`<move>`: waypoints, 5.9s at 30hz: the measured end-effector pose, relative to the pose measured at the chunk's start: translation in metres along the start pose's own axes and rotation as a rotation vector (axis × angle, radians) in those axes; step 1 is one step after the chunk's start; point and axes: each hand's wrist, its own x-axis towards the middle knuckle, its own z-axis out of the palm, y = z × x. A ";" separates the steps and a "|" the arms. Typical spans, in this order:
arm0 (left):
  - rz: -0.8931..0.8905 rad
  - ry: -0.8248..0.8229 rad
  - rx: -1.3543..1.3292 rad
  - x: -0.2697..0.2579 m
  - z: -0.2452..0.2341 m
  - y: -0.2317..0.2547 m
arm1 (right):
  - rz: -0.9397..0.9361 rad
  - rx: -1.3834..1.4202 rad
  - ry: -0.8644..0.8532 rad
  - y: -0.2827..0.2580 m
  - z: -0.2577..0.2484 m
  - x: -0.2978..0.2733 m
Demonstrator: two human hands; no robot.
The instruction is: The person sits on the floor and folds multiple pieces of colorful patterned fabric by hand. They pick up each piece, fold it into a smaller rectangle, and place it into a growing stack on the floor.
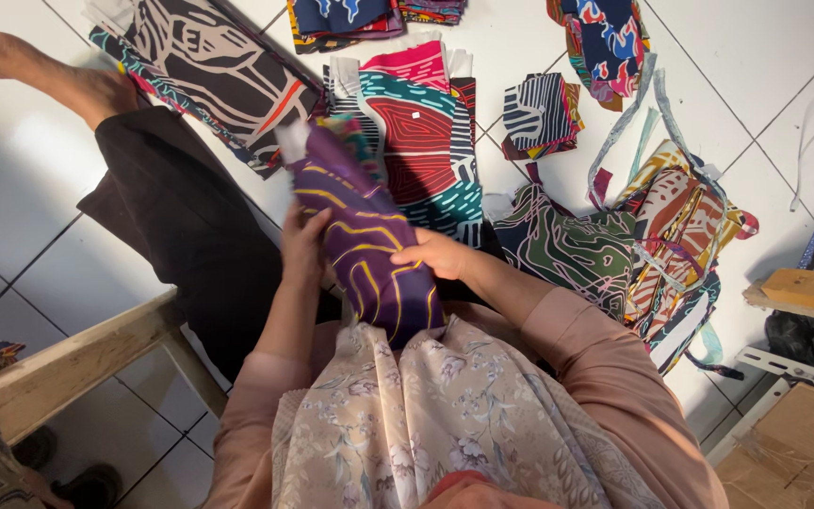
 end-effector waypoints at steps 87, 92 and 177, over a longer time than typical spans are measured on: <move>-0.049 -0.087 1.180 0.081 -0.042 -0.086 | -0.627 -0.543 0.910 0.047 -0.098 0.153; -0.060 -0.135 1.235 0.092 -0.048 -0.114 | -0.523 -0.076 0.934 0.062 -0.135 0.138; 0.110 0.505 0.286 -0.058 -0.163 0.078 | -0.437 -1.196 -0.050 0.042 0.186 0.123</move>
